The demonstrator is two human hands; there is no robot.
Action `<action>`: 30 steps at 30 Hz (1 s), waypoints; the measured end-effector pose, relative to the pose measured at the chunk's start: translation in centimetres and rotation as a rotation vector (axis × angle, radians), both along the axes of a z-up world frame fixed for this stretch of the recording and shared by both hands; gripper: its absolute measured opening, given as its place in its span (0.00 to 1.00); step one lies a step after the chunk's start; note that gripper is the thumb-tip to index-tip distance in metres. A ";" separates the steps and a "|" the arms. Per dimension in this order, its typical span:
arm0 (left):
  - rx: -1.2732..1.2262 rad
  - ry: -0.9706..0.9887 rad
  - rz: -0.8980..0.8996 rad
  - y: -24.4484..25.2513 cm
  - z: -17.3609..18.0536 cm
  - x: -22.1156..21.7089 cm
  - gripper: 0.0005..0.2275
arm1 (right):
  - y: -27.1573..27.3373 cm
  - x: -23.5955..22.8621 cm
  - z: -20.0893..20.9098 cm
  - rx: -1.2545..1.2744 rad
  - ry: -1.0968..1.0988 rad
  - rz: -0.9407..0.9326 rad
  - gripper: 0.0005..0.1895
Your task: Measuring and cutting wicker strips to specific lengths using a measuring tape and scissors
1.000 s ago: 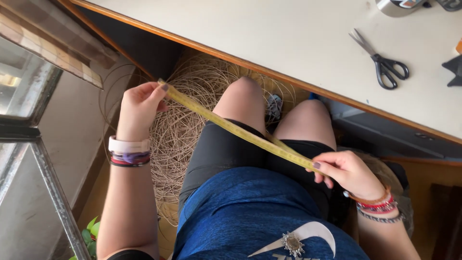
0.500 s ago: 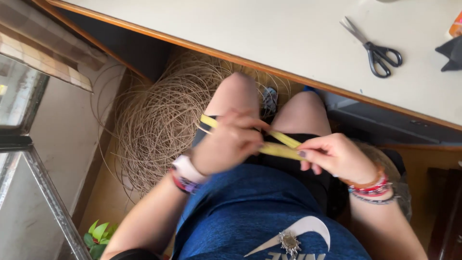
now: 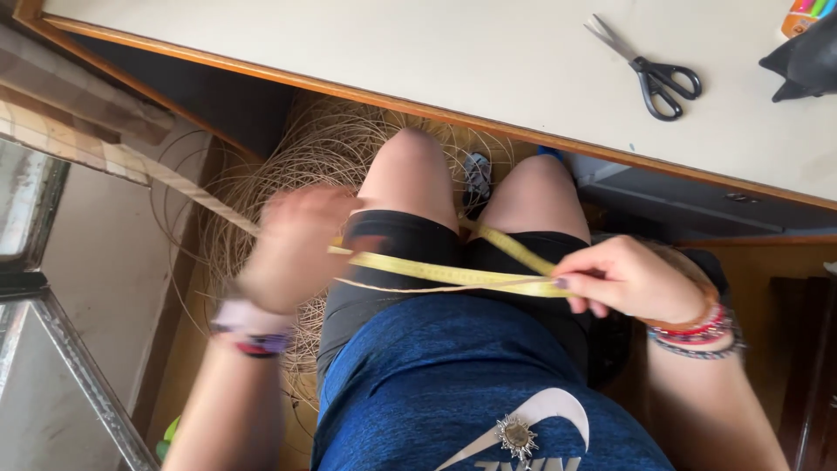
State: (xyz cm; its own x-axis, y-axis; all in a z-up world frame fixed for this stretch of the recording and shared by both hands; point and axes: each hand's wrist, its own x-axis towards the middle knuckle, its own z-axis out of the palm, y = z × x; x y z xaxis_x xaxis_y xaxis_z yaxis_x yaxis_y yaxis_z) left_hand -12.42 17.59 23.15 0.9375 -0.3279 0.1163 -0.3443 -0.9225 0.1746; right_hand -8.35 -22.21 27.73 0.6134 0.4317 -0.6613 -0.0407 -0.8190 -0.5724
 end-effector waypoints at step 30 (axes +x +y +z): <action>-0.350 0.116 -0.048 -9.5 -2.1 -0.1 0.18 | 1.8 -0.4 -2.2 0.392 -0.056 -0.065 0.08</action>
State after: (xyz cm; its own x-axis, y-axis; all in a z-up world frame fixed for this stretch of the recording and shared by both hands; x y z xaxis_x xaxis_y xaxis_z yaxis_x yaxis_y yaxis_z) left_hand -12.52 8.14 21.01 0.9358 -0.3306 0.1228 -0.3446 -0.7834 0.5172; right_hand -8.70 -20.41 25.50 0.6779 0.6040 -0.4191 -0.0449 -0.5350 -0.8437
